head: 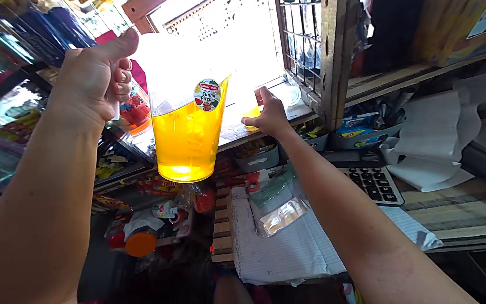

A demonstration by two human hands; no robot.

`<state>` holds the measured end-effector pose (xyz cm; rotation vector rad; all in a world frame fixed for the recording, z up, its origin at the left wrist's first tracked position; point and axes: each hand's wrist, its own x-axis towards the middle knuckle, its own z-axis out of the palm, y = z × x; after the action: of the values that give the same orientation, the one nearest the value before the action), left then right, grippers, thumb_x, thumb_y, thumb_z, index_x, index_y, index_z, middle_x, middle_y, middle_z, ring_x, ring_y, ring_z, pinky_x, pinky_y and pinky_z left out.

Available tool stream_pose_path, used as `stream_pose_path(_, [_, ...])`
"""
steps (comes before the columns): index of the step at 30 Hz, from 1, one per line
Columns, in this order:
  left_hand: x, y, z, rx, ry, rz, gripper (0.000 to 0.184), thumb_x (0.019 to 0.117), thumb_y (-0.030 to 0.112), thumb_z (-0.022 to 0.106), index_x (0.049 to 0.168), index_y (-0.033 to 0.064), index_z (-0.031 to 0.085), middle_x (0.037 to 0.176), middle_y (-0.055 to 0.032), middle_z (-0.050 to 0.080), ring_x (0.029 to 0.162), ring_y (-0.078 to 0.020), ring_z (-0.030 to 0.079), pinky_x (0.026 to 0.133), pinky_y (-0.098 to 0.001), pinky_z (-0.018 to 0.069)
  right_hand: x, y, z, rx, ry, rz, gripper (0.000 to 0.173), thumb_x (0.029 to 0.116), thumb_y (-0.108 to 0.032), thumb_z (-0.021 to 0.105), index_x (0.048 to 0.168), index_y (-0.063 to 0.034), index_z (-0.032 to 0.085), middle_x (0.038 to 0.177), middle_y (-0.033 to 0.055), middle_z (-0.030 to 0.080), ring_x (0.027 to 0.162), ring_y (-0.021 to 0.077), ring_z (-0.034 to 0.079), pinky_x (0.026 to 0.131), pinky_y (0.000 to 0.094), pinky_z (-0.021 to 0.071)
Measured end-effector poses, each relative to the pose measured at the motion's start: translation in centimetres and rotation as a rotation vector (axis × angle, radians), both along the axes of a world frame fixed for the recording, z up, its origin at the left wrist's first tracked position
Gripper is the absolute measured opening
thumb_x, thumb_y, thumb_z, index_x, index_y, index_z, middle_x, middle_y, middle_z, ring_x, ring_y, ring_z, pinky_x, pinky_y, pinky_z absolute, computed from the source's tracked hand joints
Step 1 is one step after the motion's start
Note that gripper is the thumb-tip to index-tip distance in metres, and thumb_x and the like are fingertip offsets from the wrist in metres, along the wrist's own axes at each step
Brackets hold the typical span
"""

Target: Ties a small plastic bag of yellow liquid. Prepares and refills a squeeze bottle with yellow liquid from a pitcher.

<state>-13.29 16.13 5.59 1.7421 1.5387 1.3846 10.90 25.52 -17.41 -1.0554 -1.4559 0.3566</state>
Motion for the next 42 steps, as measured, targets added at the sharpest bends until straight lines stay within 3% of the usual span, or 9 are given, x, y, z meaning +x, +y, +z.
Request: stream_pose_path(42, [-0.26,0.65,0.89,-0.033,0.056,0.004,0.033,0.0972,0.046,0.065,0.075,0.0267,0.049,0.053,0.0142,0.037,0.039,0.0046,0.034,0.036,-0.0111,0.0308,-0.03,-0.02,0.07,-0.008,-0.008,-0.003,0.069,0.0678,-0.019,0.093,0.126,-0.0013,0.058,0.119,0.0169,0.066,0.109,0.0290,0.066,0.094,0.0505,0.0547])
